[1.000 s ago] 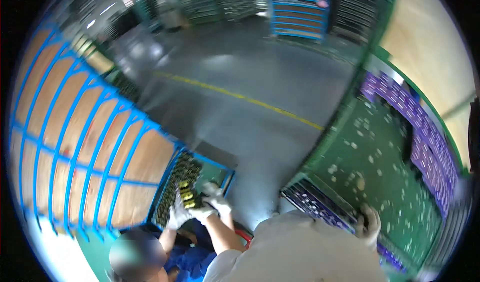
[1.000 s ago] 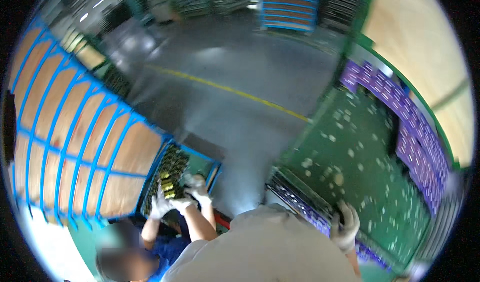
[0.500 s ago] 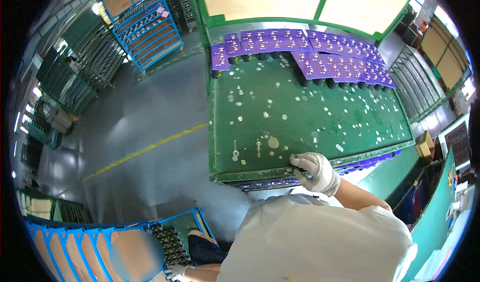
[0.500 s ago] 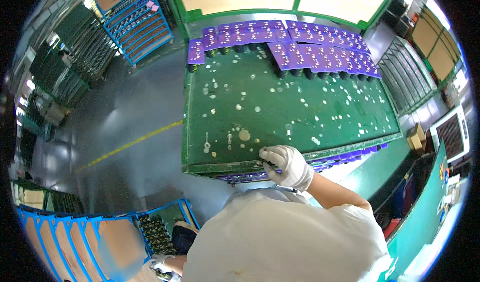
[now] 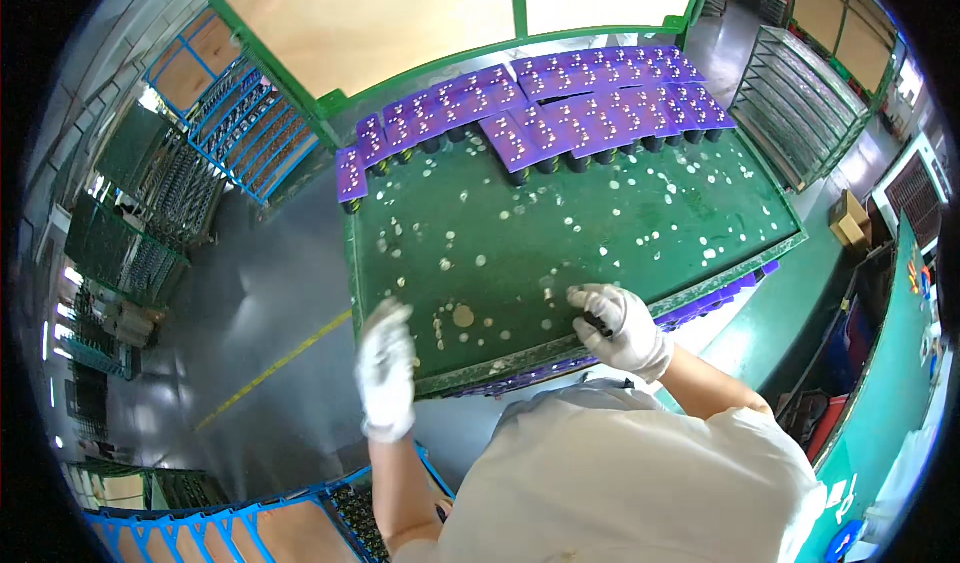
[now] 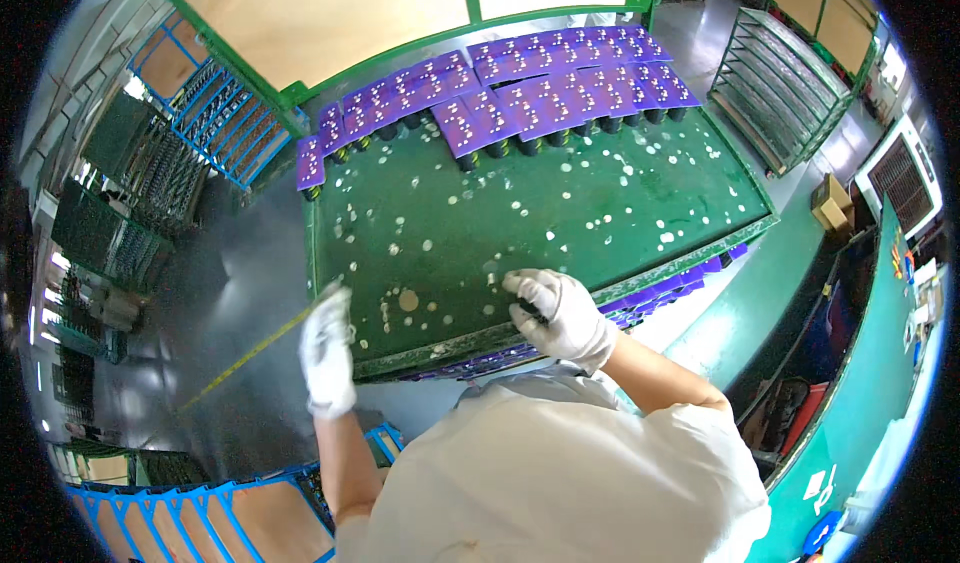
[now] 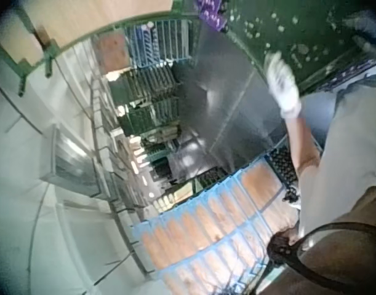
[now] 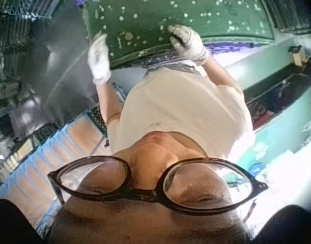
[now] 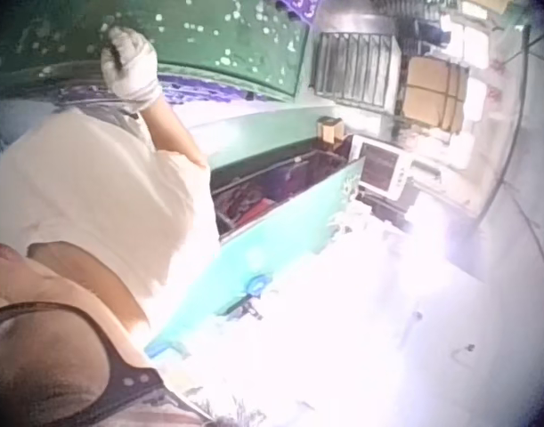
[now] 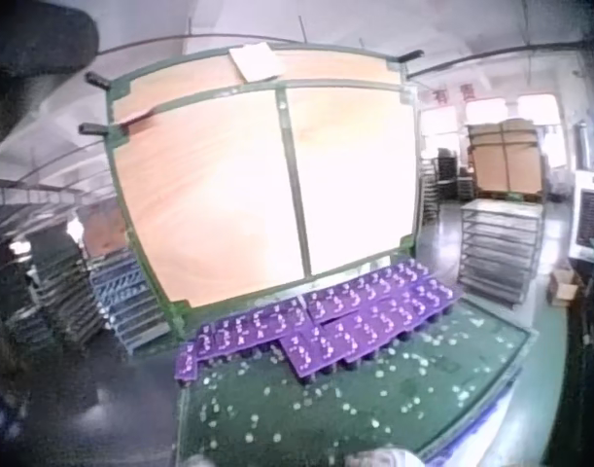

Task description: The person picks up purple circuit boards from a green table and places them into a blue rack. They handle the boards one by one, orienting them before insertion. A coworker is visible in the background working at a separate station.

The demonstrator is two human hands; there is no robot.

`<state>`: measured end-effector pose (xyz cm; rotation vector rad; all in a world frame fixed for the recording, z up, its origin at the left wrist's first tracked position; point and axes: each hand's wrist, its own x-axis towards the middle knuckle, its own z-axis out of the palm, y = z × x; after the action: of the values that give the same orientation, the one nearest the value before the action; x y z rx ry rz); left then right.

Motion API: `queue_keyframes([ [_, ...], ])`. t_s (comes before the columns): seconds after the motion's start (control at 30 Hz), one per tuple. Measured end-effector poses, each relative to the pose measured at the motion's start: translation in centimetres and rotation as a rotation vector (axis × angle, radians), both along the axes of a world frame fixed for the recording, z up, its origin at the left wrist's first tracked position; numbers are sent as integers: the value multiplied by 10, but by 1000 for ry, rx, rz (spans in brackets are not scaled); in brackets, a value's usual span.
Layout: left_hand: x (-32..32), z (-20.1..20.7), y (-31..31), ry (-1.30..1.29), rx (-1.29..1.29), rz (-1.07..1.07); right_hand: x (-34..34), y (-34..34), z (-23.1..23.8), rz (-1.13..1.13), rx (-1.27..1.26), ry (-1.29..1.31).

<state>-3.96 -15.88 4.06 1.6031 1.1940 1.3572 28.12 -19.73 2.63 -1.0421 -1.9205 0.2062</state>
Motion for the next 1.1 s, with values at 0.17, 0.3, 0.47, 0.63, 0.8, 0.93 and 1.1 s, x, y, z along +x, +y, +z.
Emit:
queue_keyframes([
  [0.17,139,-10,81,518,7,-151,59,-9,5,-225,-30,18],
  [0.3,214,-32,149,677,-196,78,104,-18,-1,-354,-60,70],
  [0.47,277,-30,178,929,-325,387,147,-20,-3,-415,-152,116],
  [0.63,305,-35,194,844,-357,680,165,-11,-5,-289,-202,157],
  [0.8,298,-66,218,606,-82,830,174,-13,-6,-174,-235,156],
  [0.93,275,-47,203,417,10,665,183,-13,-13,-134,-285,282],
  [1.1,226,-27,152,513,243,485,181,-11,-9,-90,-273,209],
])
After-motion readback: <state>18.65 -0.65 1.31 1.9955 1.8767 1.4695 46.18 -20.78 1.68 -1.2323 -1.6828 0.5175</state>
